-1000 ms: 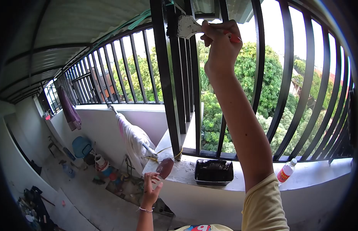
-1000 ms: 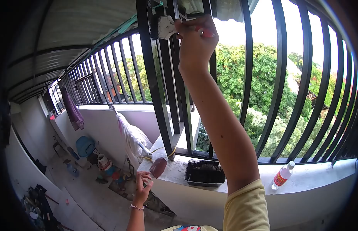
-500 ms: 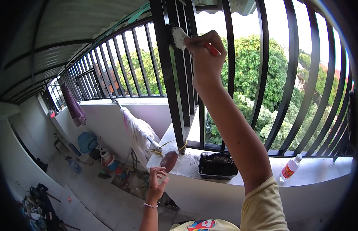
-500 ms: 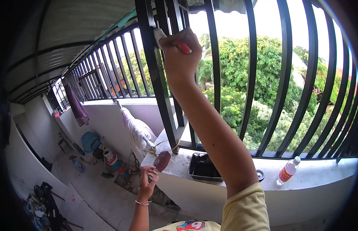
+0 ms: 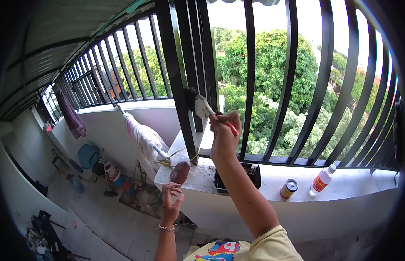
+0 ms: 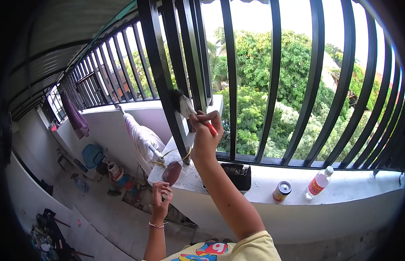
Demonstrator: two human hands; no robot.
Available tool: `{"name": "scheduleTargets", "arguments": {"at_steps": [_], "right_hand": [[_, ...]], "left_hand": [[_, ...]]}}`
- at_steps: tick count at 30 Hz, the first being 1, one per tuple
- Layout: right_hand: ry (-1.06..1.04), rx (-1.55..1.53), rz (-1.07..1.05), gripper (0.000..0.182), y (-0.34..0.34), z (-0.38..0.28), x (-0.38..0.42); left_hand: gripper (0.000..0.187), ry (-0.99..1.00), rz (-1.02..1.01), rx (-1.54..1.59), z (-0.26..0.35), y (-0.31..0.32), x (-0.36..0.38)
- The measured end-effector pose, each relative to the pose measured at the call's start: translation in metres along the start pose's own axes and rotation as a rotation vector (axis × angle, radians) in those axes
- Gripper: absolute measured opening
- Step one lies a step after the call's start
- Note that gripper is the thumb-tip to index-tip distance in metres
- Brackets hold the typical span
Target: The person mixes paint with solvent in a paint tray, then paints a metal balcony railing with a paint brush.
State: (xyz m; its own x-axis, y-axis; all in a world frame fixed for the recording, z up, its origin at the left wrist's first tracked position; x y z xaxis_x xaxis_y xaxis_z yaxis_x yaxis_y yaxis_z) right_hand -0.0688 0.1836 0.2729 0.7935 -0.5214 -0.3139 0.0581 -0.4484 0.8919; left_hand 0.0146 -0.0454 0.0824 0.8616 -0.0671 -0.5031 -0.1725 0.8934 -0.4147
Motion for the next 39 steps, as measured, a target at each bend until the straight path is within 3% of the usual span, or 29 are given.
{"name": "scheduleTargets", "arguments": {"at_steps": [9,19,27,31,35,39], "right_hand": [[0.148,0.026,0.207,0.030,-0.061,0.024,0.036],[0.051,-0.085,-0.031,0.027,0.008,-0.005,0.026],[0.168,0.022,0.186,0.029,-0.077,0.024,0.059],[0.158,-0.054,0.152,0.029,-0.045,0.013,0.041],[0.100,-0.184,-0.031,0.028,-0.005,-0.006,0.018],[0.075,-0.253,-0.046,0.028,-0.019,-0.006,0.004]], "left_hand": [[0.036,-0.013,-0.018,-0.002,-0.003,0.006,0.004],[0.034,-0.030,-0.019,-0.023,-0.001,0.009,0.003],[0.034,-0.026,-0.021,-0.030,0.000,0.012,0.007],[0.034,-0.010,-0.033,-0.069,0.005,0.011,0.005],[0.033,-0.013,-0.034,-0.075,0.009,0.010,0.004],[0.033,-0.014,-0.046,-0.084,0.011,0.009,0.005]]}}
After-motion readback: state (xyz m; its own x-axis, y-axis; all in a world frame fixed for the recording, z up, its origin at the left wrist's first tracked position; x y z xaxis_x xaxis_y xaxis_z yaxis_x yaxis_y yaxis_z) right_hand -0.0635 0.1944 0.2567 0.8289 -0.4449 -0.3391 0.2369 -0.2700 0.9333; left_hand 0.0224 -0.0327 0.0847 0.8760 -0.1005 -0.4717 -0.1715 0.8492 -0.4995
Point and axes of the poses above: each hand's wrist, its own x-axis away from the middle knuckle, its own y-axis out of the palm, z = x × y, the point moved 4 cm from there along -x, towards the middle knuckle, and after that the axes turned 13 degrees about -x, right-handed, at the moved point
